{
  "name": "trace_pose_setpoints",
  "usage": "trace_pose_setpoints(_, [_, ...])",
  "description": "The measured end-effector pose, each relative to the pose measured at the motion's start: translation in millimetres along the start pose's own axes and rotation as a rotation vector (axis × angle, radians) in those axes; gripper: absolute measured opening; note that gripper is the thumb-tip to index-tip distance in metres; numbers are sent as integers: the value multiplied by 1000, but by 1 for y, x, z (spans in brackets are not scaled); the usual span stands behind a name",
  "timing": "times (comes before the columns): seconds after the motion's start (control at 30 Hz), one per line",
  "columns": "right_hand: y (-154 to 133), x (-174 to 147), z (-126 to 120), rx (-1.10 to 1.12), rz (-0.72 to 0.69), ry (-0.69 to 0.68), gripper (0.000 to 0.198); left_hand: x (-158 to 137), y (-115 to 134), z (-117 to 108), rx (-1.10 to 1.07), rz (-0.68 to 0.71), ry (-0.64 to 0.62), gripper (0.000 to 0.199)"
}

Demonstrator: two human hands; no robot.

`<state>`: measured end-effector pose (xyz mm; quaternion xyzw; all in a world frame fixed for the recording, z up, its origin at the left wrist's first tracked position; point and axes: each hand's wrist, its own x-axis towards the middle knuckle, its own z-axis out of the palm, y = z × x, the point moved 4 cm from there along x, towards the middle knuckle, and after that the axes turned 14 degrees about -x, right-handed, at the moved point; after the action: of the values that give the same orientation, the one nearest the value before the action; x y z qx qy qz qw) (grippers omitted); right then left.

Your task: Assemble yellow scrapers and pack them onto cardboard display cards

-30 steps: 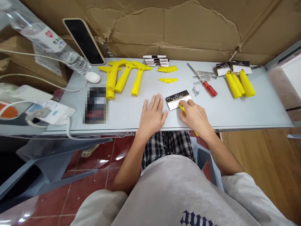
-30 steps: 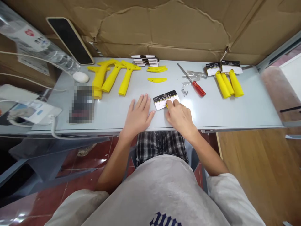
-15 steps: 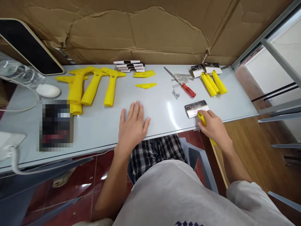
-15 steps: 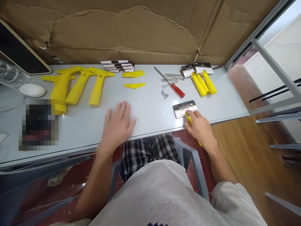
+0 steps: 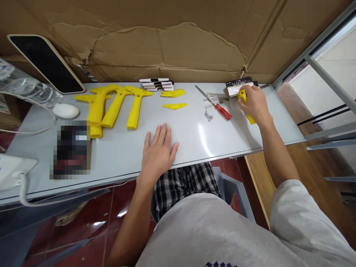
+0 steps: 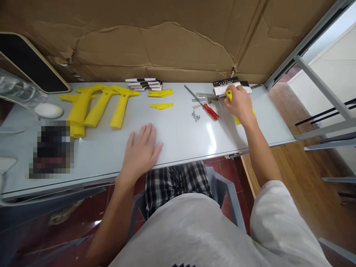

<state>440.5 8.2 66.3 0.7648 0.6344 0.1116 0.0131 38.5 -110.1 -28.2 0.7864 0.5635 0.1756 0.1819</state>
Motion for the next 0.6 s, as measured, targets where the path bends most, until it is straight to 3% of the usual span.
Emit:
trace_pose_setpoints(0.1, [-14,27,19,40,-43,-2,57,0,1,-1,8,-6,-4,78])
trace_pose_setpoints(0.27, [-26,33,42,49,-53,-54,60,0,1,-1,4,-4,-2,77])
trace_pose_setpoints(0.6, [-14,37,47,-1,9,-49,60,-1,1,-1,-5,7,6,78])
